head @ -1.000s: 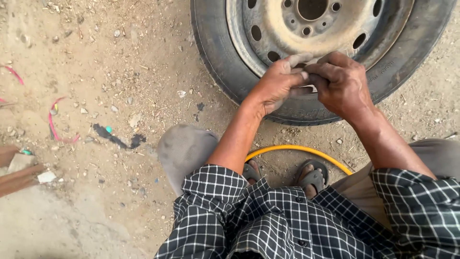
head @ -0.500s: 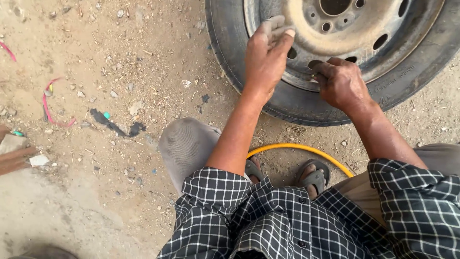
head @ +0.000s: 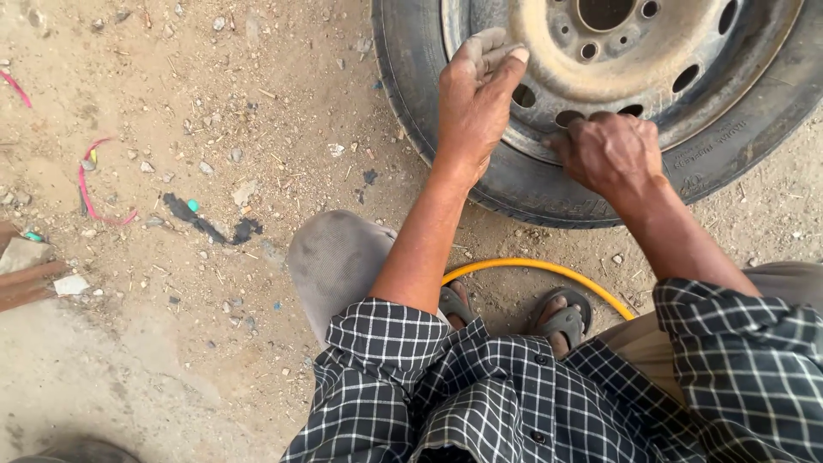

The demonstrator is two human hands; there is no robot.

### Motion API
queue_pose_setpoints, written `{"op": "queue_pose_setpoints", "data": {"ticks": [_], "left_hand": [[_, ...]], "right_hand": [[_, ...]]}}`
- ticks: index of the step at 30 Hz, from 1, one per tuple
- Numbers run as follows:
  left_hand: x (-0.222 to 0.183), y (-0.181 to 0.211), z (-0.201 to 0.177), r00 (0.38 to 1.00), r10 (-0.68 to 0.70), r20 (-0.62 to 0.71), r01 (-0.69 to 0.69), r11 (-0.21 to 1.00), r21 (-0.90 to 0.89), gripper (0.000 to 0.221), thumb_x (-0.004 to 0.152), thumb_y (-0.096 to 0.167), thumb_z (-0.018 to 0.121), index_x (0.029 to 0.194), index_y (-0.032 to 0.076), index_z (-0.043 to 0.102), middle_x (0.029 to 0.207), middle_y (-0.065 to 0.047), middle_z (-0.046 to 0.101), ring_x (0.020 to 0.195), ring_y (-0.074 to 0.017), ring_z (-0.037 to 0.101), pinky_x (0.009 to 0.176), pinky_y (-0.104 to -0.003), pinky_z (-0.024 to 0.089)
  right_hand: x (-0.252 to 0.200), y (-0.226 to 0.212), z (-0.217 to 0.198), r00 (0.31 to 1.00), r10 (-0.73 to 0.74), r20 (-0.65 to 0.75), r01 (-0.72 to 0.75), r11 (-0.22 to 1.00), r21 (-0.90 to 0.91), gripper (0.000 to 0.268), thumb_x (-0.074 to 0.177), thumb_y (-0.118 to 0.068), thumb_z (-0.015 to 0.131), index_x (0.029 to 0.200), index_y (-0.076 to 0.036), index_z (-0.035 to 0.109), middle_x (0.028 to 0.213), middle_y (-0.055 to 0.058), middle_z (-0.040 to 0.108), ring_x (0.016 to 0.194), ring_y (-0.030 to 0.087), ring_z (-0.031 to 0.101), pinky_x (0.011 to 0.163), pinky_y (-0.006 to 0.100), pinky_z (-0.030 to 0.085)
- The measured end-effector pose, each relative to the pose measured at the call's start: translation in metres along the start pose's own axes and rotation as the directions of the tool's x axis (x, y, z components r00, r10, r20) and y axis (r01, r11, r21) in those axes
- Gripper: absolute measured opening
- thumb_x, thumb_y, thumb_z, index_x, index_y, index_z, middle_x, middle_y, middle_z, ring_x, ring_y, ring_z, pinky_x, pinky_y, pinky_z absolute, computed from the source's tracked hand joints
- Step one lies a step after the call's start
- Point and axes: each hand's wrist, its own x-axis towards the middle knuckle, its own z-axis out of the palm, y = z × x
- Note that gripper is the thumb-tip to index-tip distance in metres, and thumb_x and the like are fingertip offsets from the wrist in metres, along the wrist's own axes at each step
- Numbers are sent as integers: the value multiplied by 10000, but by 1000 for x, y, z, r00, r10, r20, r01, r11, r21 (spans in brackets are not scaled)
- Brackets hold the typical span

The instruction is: The recorder uses an air hose to inflate a car tire.

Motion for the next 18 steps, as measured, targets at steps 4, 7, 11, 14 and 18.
{"op": "queue_pose_setpoints", "data": {"ticks": [4,7,11,14,18], "left_hand": [[-2,-5,-5,999,33,-21,-33,999,-16,513,1005,238,671,1388,-83,558,1253,-264,711,1190,-290,720,1035,-388,600],[-4,1,-1,998,55,-20,-55,998,-38,518,1004,255,668,1382,-86,573,1254,-266,719,1186,-296,722,1037,-393,595],[0,10,0,1000,18,7,-18,1000,-24,530,977,261,672,1375,-79,584,1252,-260,710,1184,-285,713,1027,-390,595],[-2,7,-4,998,-45,-54,46,999,28,537,955,264,672,1365,-70,578,1233,-249,715,1144,-281,731,977,-393,612],[-7,6,-2,1000,18,-18,-19,997,-70,529,989,248,685,1377,-95,574,1243,-274,725,1190,-300,716,1052,-407,576]], "right_hand": [[12,28,56,944,-188,-270,166,981,-103,283,933,-204,575,1115,-27,701,875,179,706,703,272,712,542,456,574],[7,13,34,997,-44,-58,38,995,-88,385,1141,-387,522,1167,-37,681,872,182,714,661,304,706,649,494,563],[-5,-9,-13,968,153,201,-157,988,3,463,1153,-479,464,1241,-64,651,848,195,757,712,320,727,664,482,590],[1,9,25,997,-36,-70,37,999,13,497,1024,-469,589,1203,-10,655,887,199,706,637,296,686,525,460,562],[-1,10,32,985,-73,-156,71,997,-17,335,1062,-342,584,1198,-50,674,949,154,735,686,297,699,580,466,558]]}}
